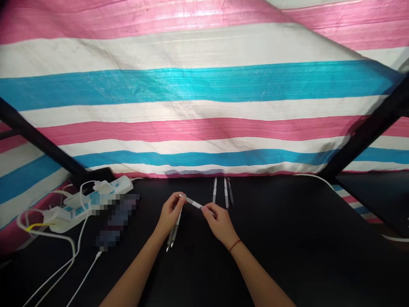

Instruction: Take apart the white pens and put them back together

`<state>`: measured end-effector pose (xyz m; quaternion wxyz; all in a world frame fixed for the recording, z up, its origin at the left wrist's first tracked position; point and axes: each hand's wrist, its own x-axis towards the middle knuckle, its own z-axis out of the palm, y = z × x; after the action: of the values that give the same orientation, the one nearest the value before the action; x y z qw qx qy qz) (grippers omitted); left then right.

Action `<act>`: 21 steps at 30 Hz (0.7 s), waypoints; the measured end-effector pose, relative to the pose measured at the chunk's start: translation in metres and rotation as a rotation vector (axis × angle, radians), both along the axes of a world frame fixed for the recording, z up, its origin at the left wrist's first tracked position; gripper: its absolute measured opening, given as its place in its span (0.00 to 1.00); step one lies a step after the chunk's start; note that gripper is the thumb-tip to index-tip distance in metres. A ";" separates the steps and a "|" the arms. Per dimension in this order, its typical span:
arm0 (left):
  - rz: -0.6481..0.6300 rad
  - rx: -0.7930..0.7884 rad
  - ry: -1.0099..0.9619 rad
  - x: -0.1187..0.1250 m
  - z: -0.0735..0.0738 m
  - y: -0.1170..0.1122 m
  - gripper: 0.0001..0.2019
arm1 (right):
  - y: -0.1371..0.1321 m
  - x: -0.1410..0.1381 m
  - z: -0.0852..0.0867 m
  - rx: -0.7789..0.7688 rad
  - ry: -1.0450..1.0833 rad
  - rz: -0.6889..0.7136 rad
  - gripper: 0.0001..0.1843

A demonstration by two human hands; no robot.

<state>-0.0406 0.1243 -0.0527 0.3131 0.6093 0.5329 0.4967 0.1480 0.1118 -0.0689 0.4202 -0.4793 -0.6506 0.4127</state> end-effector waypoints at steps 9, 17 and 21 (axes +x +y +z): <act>-0.106 -0.104 -0.516 0.000 -0.008 0.011 0.18 | 0.005 0.008 -0.002 -0.234 0.199 0.082 0.20; -0.048 -0.216 -0.629 0.013 -0.005 0.011 0.18 | 0.002 0.013 0.003 0.142 -0.139 -0.159 0.13; -0.056 -0.208 -0.486 0.009 -0.002 0.008 0.16 | 0.004 0.020 0.002 0.169 -0.124 -0.207 0.14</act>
<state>-0.0312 0.1321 -0.0550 0.5065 0.4512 0.4729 0.5623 0.1675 0.1153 -0.0667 0.4582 -0.5315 -0.6549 0.2804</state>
